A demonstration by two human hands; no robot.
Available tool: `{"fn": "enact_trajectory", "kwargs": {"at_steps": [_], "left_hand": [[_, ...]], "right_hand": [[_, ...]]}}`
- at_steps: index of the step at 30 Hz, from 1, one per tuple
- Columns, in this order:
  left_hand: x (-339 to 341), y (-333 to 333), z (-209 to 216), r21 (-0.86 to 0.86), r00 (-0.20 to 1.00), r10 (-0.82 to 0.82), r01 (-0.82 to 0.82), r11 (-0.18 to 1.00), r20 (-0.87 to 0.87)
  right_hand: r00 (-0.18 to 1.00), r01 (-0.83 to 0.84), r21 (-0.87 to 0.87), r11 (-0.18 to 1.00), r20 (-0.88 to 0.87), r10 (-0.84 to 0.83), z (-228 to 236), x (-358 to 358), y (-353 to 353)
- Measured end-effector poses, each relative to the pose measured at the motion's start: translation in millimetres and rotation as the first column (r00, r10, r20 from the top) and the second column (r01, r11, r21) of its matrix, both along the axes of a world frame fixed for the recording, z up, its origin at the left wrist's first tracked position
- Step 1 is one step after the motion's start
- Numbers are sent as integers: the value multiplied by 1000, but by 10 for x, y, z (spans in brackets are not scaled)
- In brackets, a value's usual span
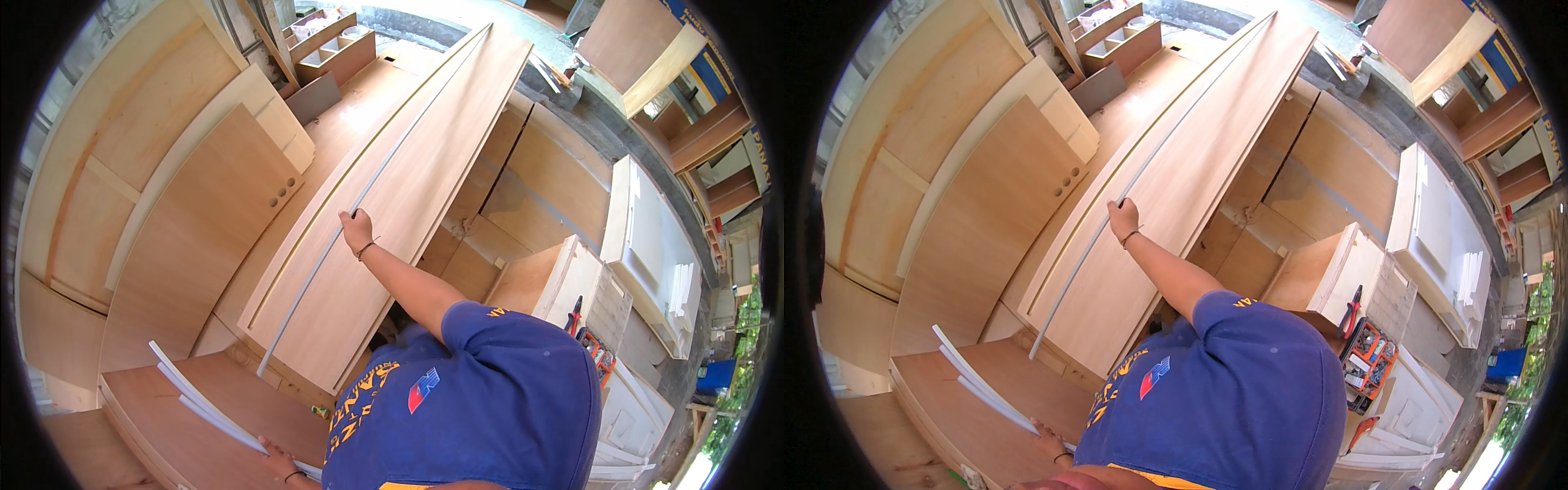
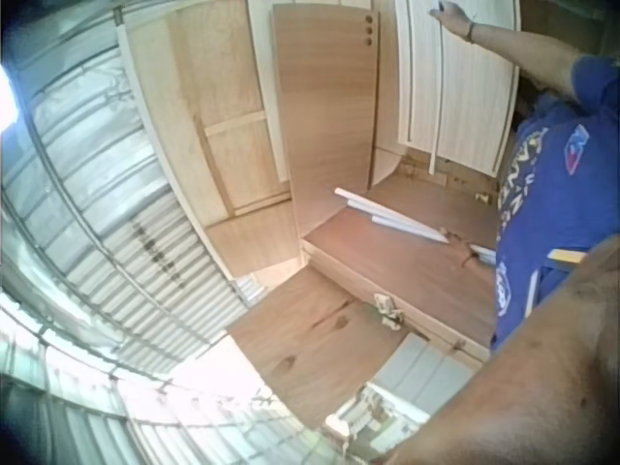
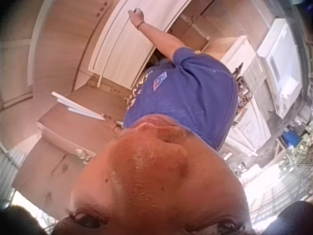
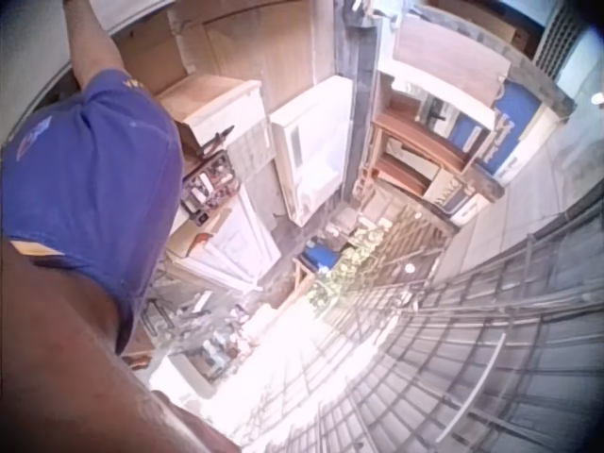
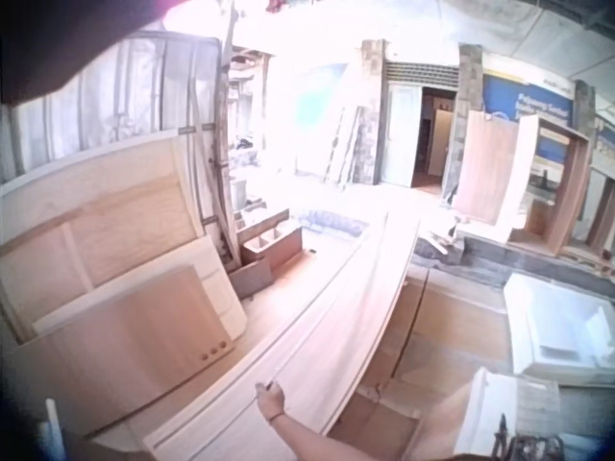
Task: The person positions a metal strip on a wooden cabinet part and then uses a power drill to drill holes through the strip and into the wood.
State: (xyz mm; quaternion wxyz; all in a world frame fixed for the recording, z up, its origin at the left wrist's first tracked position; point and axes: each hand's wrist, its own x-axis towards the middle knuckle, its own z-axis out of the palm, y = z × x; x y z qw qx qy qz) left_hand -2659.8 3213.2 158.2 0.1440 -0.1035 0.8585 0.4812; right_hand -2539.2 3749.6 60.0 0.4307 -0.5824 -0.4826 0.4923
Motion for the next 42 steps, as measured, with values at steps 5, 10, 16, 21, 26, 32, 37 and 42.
{"fn": "enact_trajectory", "kwargs": {"at_steps": [5,10,16,21,26,32,37,42], "left_hand": [[73,326,228,-173,991,-128,131,976,30],[192,438,315,-191,997,-71,65,979,-26],[714,399,557,-373,992,-6,-41,927,-122],[1184,296,484,-364,978,207,-194,911,-3],[1584,100,355,-353,946,314,-322,878,-81],[1739,325,404,-236,900,435,-420,876,13],[1823,433,459,-212,873,485,-464,860,58],[1802,617,568,-226,866,497,-474,851,56]], "right_hand": [[960,-189,-206,960,170,225,-623,-201,289],[948,-303,-516,801,-73,311,-788,-221,498],[979,-204,-589,782,-137,152,-653,-646,704],[986,-47,-572,819,106,131,-988,-914,1029],[910,-87,-586,806,282,304,-930,-1072,890],[799,-15,-524,852,506,326,-742,-1091,804],[770,-89,-501,861,513,379,-798,-1118,774],[714,-152,-469,870,557,425,-839,-1145,815]]}}
